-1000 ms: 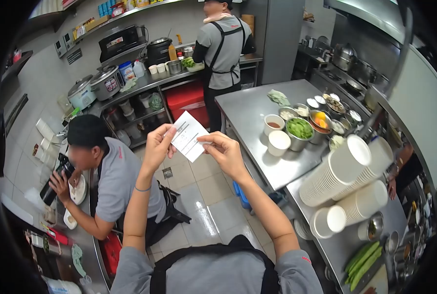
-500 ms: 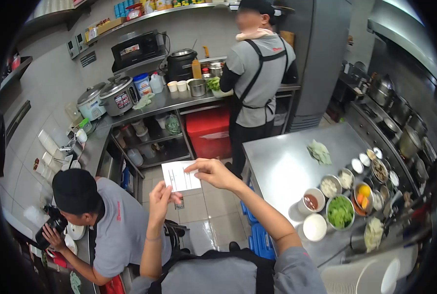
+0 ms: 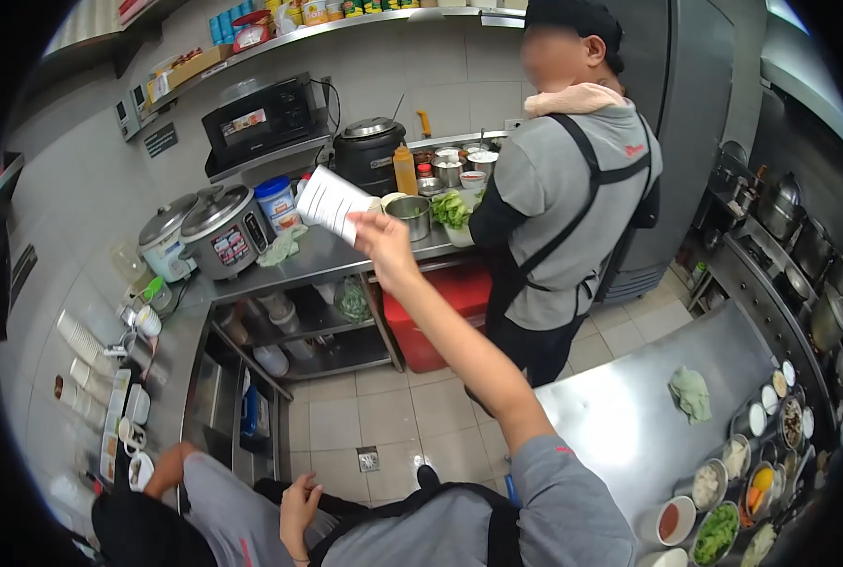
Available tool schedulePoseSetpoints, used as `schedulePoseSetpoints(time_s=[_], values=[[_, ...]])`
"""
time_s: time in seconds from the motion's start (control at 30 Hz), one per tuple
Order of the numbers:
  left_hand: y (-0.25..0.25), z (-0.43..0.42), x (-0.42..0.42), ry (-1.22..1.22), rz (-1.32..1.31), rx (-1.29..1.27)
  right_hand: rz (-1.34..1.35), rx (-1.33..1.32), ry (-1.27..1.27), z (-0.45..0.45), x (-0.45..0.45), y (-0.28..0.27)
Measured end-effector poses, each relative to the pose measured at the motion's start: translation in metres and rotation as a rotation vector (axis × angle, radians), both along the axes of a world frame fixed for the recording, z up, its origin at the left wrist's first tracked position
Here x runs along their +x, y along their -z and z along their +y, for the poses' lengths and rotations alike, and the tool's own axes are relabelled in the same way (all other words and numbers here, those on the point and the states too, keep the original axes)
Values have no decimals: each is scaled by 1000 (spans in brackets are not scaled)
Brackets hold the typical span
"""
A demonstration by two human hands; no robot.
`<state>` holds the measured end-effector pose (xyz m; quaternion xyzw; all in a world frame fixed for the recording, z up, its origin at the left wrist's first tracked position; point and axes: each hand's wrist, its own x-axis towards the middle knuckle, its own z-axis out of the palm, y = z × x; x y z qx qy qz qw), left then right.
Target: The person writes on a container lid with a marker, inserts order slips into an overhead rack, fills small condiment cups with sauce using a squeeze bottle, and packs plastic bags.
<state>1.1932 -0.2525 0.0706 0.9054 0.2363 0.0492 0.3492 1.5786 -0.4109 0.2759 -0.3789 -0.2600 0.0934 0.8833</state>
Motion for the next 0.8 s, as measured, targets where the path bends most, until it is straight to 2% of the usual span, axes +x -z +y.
schedulePoseSetpoints(time_s=[0.1,0.17,0.2,0.4,0.5,0.53,0.6,0.67,0.73,0.77,0.8], values=[[-12,37,87,86,88,58,16,176,118,27,112,-27],[-17,58,149,160,-27,247,48,226,240,33,174,-48],[-21,64,176,190,24,338,49,229,280,33,203,-56],[-33,83,315,468,2,208,117,144,700,14,403,-81],[-21,103,365,485,85,102,92,140,874,-5,518,-88],[-16,112,380,481,84,104,94,114,916,-13,544,-95],[0,137,406,301,160,18,60,109,1036,-35,618,-112],[13,162,427,184,245,220,44,151,1159,-57,683,-137],[24,187,450,33,371,240,38,227,1258,-81,732,-173],[2,186,469,-42,427,151,11,283,1314,-92,761,-189],[-5,189,483,-58,412,149,39,354,1264,-97,766,-207]])
